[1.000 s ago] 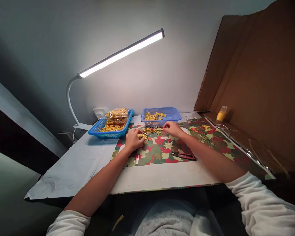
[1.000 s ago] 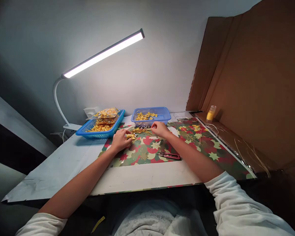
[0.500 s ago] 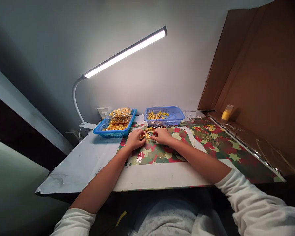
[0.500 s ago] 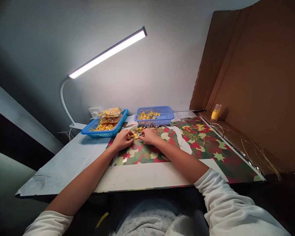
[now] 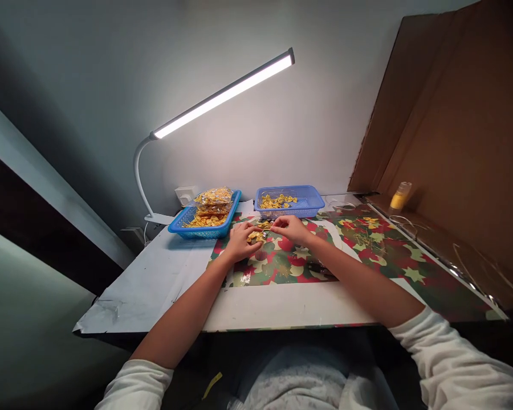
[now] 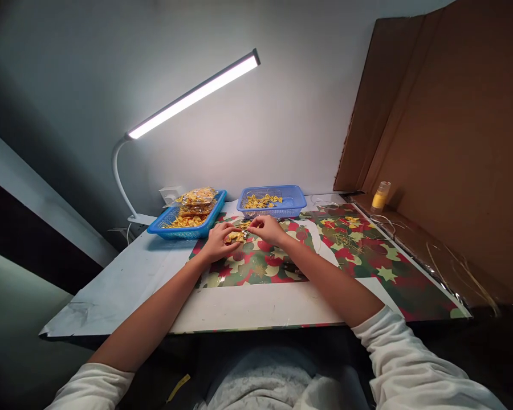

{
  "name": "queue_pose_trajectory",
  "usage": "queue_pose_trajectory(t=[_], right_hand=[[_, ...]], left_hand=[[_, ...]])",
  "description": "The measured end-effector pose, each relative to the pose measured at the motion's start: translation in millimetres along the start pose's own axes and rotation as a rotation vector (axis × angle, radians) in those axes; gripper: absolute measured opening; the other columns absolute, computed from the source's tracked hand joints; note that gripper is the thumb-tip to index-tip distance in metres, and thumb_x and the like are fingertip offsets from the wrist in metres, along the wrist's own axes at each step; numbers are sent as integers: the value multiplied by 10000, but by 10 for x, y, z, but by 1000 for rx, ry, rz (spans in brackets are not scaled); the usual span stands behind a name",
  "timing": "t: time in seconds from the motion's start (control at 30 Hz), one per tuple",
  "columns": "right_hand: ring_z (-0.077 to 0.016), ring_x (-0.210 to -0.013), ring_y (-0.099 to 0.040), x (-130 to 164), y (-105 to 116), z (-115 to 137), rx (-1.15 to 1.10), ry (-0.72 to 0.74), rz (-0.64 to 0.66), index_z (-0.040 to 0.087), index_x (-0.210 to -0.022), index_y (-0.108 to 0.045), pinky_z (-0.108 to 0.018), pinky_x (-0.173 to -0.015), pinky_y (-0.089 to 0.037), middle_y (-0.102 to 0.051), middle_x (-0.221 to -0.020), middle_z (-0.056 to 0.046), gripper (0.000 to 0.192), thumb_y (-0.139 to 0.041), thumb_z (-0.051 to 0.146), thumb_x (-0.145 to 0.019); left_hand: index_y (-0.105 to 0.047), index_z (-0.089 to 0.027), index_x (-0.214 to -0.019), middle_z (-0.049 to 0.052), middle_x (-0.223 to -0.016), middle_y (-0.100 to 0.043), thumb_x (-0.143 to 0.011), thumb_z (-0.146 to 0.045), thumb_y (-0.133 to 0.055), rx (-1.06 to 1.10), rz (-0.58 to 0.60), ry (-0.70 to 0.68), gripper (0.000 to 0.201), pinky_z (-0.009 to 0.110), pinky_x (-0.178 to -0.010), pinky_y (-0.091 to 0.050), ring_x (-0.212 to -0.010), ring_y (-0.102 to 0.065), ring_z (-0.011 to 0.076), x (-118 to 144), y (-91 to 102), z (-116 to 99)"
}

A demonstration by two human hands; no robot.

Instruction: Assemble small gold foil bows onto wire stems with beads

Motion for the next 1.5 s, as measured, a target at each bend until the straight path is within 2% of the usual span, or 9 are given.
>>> queue_pose_trajectory(t=[0.23, 0.43, 0.5, 0.63, 0.7, 0.87, 1.2, 1.37, 1.5], right_hand=[[-137, -666, -528, 69, 34, 19, -108, 21, -24, 149, -723, -608, -261, -614, -406, -618, -715, -27, 243, -609, 392, -725], [-119, -594, -497, 90, 238, -114, -134, -144, -249, 163, -684, -557, -258, -580, -402, -567, -638, 2, 191, -597, 334, -759], [-106, -518, -461, 183, 180, -119, -183, -271, -109, 155, -634, -542, -255, -531, -387, -514, -554, 13, 268, -587, 359, -801], [-156, -633, -621, 541, -313, 28, -658, -598, 658, 95, -842, -641, -285, -637, -496, -663, -745, -97, 474, -411, 502, -921], [-200, -806, -669, 635, -511, 142, -937, -658, 731, 85, -956, -627, -326, -746, -522, -685, -885, -147, 599, -245, 547, -954], [-186, -836, -659, 549, -684, 186, -1201, -572, 371, 141, -897, -609, -325, -815, -505, -668, -895, -112, 480, -316, 518, -945], [-105, -517, -422, 407, 230, -105, -281, -179, -390, 194, -542, -481, -245, -514, -345, -461, -523, 38, 253, -543, 334, -744], [-176, -920, -595, 345, -70, 0, -420, -12, -99, 188, -941, -655, -287, -780, -463, -658, -1031, -57, 299, -670, 363, -700], [-177, -856, -609, 351, -309, 66, -522, 62, 115, 169, -862, -684, -314, -803, -469, -678, -878, -56, 350, -669, 491, -727]], left_hand=[[-616, -162, -738, 55, -802, -646, -874, -503, -414, 658, 153, 30, 419, 318, -758, -452, -776, -574, 182, -32, -109, -321], [-401, -197, -617, -55, -496, -303, -858, -420, -471, 1205, 57, 225, 336, 257, -588, -383, -515, -360, 104, -91, -108, -265], [-384, -197, -617, -66, -493, -246, -863, -388, -474, 1314, 70, 234, 324, 246, -564, -362, -492, -323, 97, -112, -91, -290], [-404, -184, -614, -59, -507, -296, -837, -409, -546, 1379, 65, 203, 347, 235, -544, -338, -496, -336, 89, -123, -29, -370], [-440, -175, -609, -46, -519, -355, -813, -461, -581, 1293, 40, 142, 378, 237, -546, -334, -514, -356, 91, -108, 22, -414], [-507, -154, -599, -9, -576, -463, -804, -545, -570, 992, 38, -13, 446, 248, -541, -313, -559, -394, 102, -31, 103, -510], [-366, -178, -566, -84, -495, -235, -755, -482, -640, 1280, 182, 139, 450, 194, -429, -198, -430, -207, 41, -71, 126, -391], [-362, -172, -569, -84, -513, -219, -759, -495, -629, 1220, 289, 182, 460, 184, -433, -122, -436, -171, 28, -55, 90, -399], [-358, -172, -562, -80, -517, -232, -735, -510, -646, 1167, 340, 185, 476, 190, -436, -117, -439, -178, 26, -27, 53, -426]])
Point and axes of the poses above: each hand's wrist, its own x-axis away from the middle knuckle, its own y-axis out of the back of the hand, z = x × y, the point moved 4 cm from there along -x, towards the middle knuckle
